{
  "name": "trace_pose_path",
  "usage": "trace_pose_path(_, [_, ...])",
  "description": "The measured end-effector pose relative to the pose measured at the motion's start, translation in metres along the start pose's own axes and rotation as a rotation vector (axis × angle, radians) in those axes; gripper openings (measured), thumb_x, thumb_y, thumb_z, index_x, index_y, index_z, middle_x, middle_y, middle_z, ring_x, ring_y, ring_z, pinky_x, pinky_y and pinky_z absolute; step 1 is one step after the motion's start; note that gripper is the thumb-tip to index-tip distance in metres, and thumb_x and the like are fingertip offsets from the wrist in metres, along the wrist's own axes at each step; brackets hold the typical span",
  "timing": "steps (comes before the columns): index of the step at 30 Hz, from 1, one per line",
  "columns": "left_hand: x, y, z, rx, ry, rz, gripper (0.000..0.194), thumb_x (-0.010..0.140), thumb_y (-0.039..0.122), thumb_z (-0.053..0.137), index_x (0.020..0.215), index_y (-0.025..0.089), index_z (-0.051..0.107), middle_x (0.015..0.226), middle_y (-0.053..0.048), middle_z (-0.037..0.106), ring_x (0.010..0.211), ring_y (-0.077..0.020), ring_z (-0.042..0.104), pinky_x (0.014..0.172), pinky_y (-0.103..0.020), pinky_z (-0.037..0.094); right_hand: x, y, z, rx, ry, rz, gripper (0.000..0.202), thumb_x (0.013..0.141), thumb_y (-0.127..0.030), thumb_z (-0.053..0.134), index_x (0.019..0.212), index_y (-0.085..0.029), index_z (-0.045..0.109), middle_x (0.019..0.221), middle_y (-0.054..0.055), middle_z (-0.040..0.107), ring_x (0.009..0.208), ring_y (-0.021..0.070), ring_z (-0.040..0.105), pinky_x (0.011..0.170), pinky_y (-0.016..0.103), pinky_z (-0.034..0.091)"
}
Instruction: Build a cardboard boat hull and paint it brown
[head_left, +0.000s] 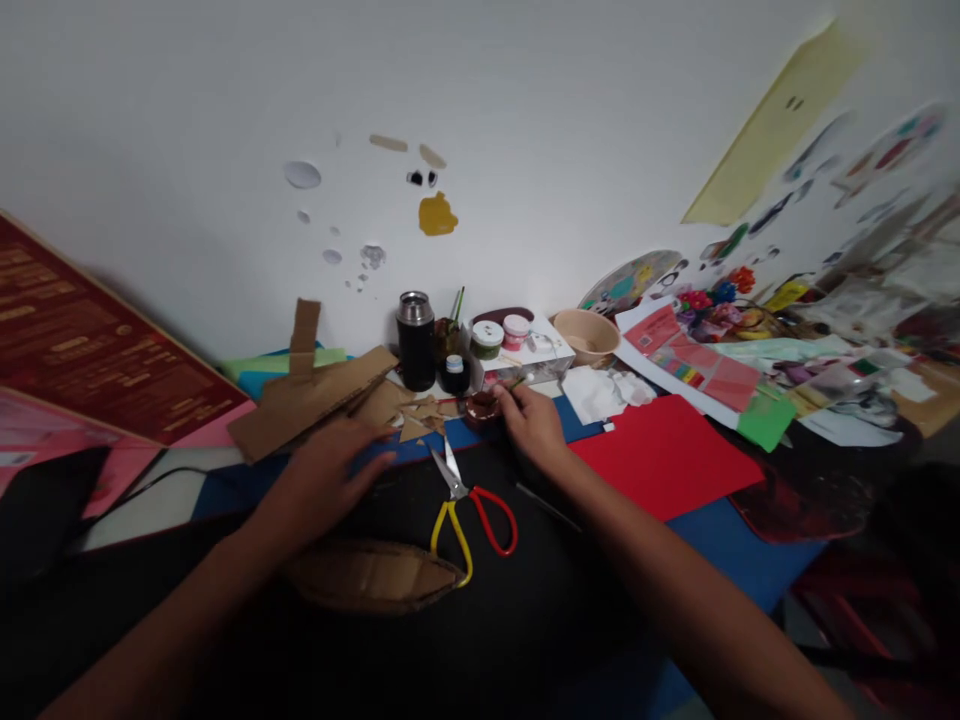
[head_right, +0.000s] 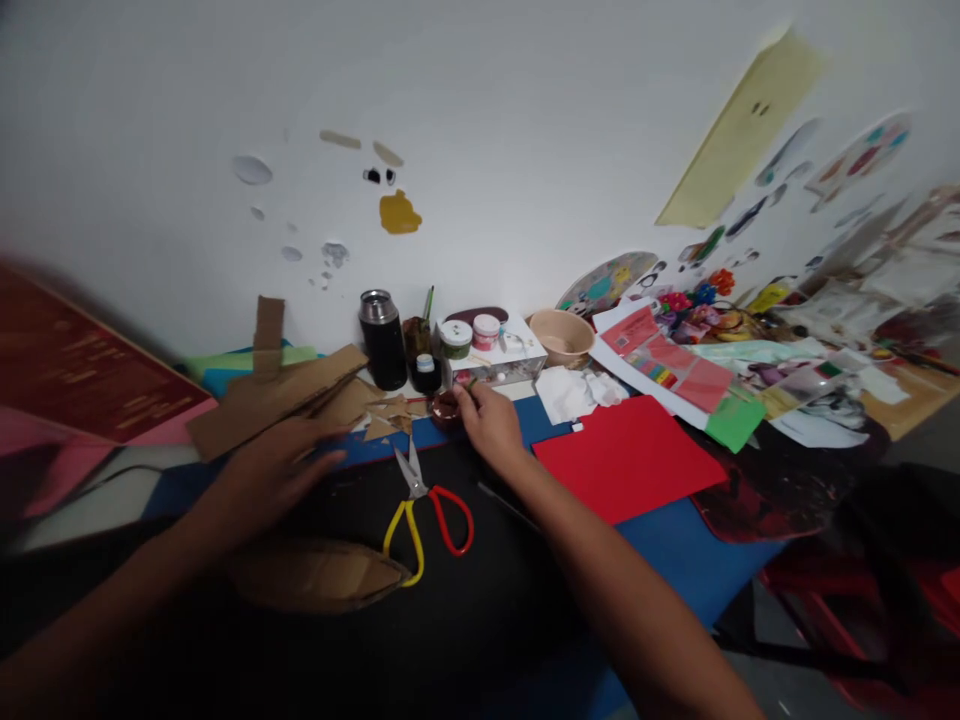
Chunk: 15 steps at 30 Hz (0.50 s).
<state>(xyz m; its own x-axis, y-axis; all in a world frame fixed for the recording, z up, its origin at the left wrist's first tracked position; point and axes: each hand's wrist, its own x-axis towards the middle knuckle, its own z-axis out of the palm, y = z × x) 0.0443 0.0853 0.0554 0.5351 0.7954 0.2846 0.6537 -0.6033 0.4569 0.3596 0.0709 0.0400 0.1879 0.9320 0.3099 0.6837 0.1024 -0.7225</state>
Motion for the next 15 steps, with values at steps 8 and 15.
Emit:
trace_pose_path(8, [-0.108,-0.037,-0.006,-0.053,-0.162,-0.272,0.047,0.092,0.061,0.059,0.123,0.031,0.076,0.127,-0.008,0.077,0.115,-0.0317,0.073,0.100,-0.042,0.058,0.003,0.002,-0.001,-0.097,-0.093,-0.048,0.036,0.108,-0.044,0.049,0.100,-0.022,0.076,0.090,0.009,0.079,0.083,0.0257,0.070,0.071,0.032,0.043])
trace_pose_path(15, [-0.119,-0.017,0.013,-0.188,-0.099,-0.406,0.033,0.091,0.054,0.057,0.099,0.030,0.078,0.102,-0.003,0.081,0.095,-0.0283,0.078,0.086,-0.038,0.062,0.003,0.000,-0.011,-0.139,-0.015,-0.029,0.039,0.107,-0.045,0.048,0.097,-0.020,0.076,0.081,0.008,0.077,0.076,0.0253,0.069,0.067,0.032,0.042])
